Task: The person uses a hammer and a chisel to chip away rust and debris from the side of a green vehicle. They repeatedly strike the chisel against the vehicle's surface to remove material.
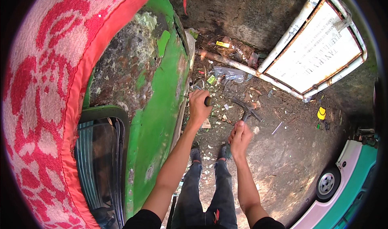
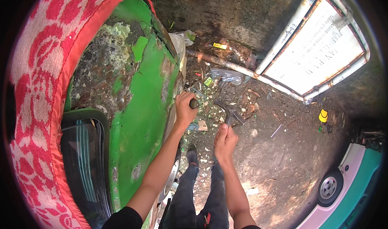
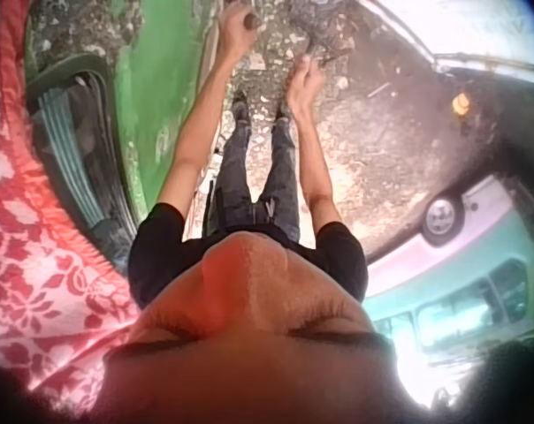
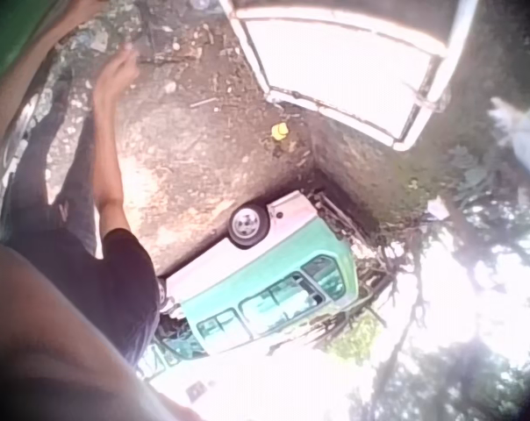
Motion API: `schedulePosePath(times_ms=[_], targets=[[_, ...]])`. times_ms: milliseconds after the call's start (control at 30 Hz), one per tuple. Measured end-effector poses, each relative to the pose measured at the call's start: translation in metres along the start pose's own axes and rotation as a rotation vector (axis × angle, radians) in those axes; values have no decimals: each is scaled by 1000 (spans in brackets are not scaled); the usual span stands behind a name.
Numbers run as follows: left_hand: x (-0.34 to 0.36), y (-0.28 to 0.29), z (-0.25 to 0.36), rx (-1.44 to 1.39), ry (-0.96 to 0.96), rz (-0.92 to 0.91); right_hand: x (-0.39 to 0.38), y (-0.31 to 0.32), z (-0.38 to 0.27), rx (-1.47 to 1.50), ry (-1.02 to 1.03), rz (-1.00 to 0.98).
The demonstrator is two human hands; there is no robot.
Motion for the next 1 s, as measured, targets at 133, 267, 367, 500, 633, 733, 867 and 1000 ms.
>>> schedulePosePath(times_ms=[133, 267, 367, 500, 633, 733, 867, 1000], targets=[[3, 6, 5, -85, 27, 11, -1, -5, 13, -93, 81, -38], [7, 11, 6, -135, 40, 69, 10, -15, 2, -582, 156, -167], [7, 11, 2, -126, 49, 45, 1, -6, 7, -233, 125, -41], [3, 7, 1, -81, 21, 12, 3, -16, -8, -224, 206, -78], [-1, 3, 0, -59, -7, 1, 16, -4, -5, -522, 192, -161], [4, 10, 4, -84, 7, 47, 7, 2, 2, -95, 171, -59], [7, 12, 5, -129, 6, 72, 15, -13, -1, -356, 188, -160], [7, 16, -2, -180, 104, 78, 16, -3, 8, -421, 139, -90]])
Point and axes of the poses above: each hand's wrist, its own x-axis towards the middle knuckle, its own y-axis out of the back of the hand, z = x × y, the point moved 3 cm from there along x, towards the middle knuckle, and after that the axes turned 7 degrees about -z, right-handed, at the moved point
